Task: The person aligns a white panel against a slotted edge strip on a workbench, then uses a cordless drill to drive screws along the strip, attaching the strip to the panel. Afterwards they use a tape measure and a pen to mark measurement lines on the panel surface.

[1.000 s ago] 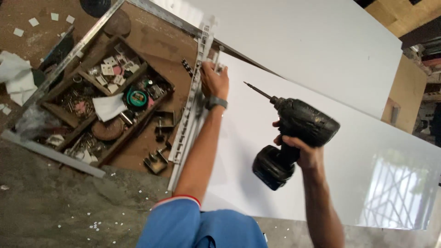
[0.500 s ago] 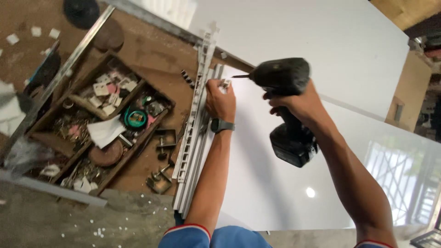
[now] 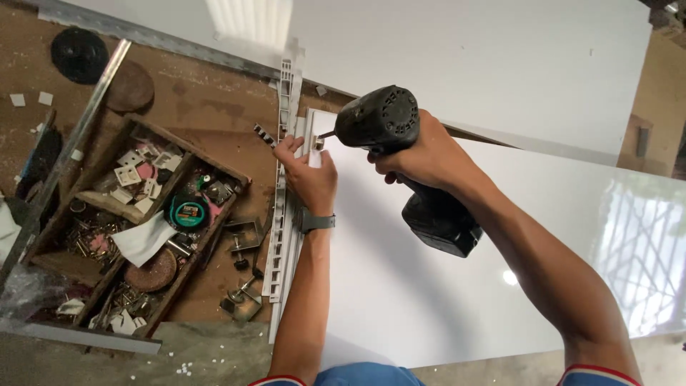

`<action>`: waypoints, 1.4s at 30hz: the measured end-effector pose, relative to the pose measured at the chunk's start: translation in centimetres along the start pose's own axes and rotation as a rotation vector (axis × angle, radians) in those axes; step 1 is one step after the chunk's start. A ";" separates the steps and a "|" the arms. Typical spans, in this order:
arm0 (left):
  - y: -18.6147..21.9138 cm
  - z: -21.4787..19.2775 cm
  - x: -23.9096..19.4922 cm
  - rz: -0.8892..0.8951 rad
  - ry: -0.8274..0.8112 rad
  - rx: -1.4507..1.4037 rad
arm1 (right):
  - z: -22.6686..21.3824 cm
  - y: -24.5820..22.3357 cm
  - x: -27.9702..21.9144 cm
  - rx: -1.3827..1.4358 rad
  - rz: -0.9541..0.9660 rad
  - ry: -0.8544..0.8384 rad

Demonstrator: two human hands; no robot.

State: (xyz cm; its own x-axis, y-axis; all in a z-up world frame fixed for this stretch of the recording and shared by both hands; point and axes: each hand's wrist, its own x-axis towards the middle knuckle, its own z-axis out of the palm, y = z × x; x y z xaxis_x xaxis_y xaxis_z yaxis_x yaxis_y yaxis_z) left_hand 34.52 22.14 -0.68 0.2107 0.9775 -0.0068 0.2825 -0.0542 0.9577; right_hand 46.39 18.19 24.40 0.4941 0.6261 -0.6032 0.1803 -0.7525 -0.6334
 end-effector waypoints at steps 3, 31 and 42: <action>2.2 -0.8 0.2 -0.004 -0.022 0.125 | 0.0 -0.1 0.4 -0.045 0.000 -0.004; 2.5 0.7 1.0 0.089 0.012 0.229 | -2.3 3.7 -0.5 -0.103 -0.025 0.036; 2.5 0.7 1.0 0.083 0.031 0.212 | -2.3 2.5 1.3 -0.126 -0.018 0.012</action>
State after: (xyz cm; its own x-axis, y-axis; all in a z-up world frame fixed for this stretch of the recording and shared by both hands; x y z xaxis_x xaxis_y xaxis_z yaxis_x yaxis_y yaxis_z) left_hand 36.10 22.86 1.52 0.2133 0.9735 0.0820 0.4566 -0.1736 0.8726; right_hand 49.44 16.71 23.13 0.5000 0.6379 -0.5857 0.2946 -0.7613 -0.5776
